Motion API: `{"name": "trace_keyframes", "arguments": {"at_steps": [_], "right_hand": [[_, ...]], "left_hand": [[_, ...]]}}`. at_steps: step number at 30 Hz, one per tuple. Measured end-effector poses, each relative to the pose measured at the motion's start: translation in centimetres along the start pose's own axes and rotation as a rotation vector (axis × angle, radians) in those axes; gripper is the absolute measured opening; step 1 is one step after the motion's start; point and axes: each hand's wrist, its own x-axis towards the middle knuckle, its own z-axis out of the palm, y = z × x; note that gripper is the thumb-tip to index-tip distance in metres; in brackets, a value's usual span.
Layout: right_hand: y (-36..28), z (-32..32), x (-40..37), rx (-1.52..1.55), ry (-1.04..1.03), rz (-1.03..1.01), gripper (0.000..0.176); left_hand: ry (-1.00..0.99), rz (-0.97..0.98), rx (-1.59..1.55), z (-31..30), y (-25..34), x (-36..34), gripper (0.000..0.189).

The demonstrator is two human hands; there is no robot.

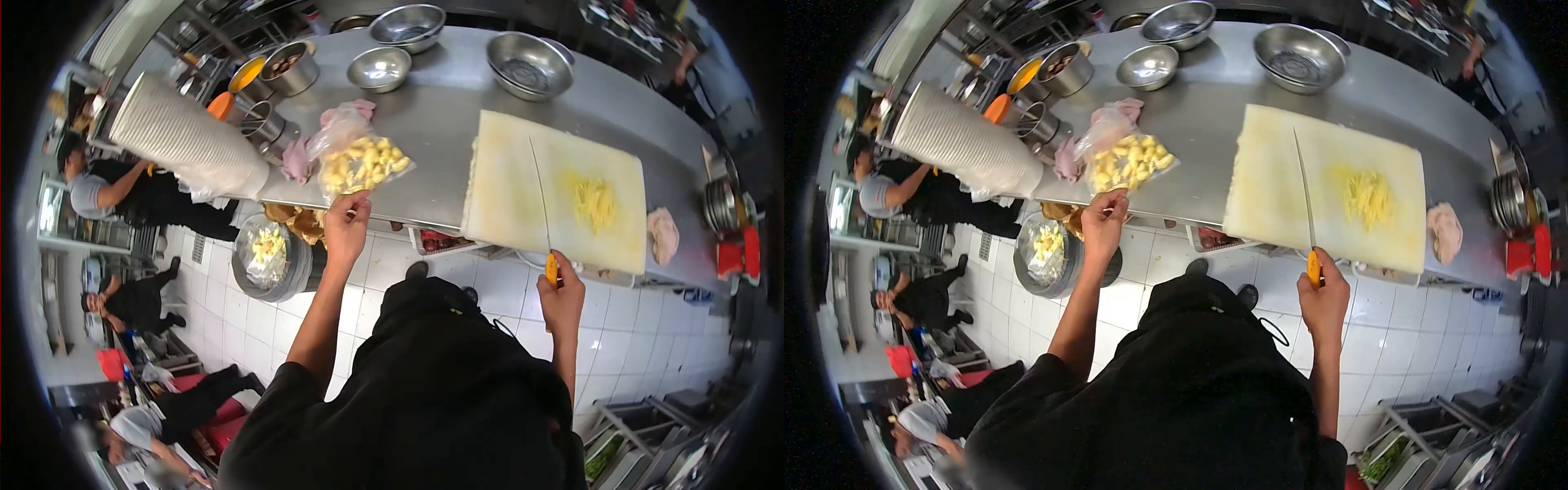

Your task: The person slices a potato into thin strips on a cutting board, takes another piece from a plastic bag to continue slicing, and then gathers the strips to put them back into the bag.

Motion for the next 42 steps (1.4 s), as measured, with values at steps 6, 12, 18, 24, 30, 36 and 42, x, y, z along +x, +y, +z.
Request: {"name": "trace_keyframes", "arguments": {"at_steps": [6, 12, 18, 24, 30, 36, 42], "right_hand": [[-1.4, 2.4, 2.5, -0.195, 0.072, -0.162, 0.051], [-1.9, 5.4, 4.7, -0.368, 0.112, -0.19, 0.051], [-3.5, 6.0, 4.1, -0.512, 0.119, -0.084, 0.049], [-5.8, 7.2, 1.9, -0.572, 0.3, -0.121, 0.045], [-8.2, 9.0, -0.3, -0.428, 0.365, -0.142, 0.038], [-14.7, 15.0, -0.2, -0.214, 0.164, -0.243, 0.033], [-21.3, 21.1, 2.8, -0.139, -0.103, -0.491, 0.038]], "left_hand": [[0.234, 0.138, -0.029, -4.8, -1.1, 3.7, 0.018], [0.266, 0.27, -0.028, -8.1, -1.5, 12.9, 0.016], [-0.094, 0.263, 0.17, -6.3, -4.1, 19.7, 0.016], [-0.557, 0.259, 0.073, -2.3, -7.2, 18.9, 0.017], [-0.596, 0.373, 0.151, -2.3, -6.2, 14.6, 0.014], [-0.323, 0.624, 0.231, -2.4, -6.1, 9.5, 0.012], [0.031, 0.329, 0.135, -5.9, -6.9, 6.4, 0.051]]}}
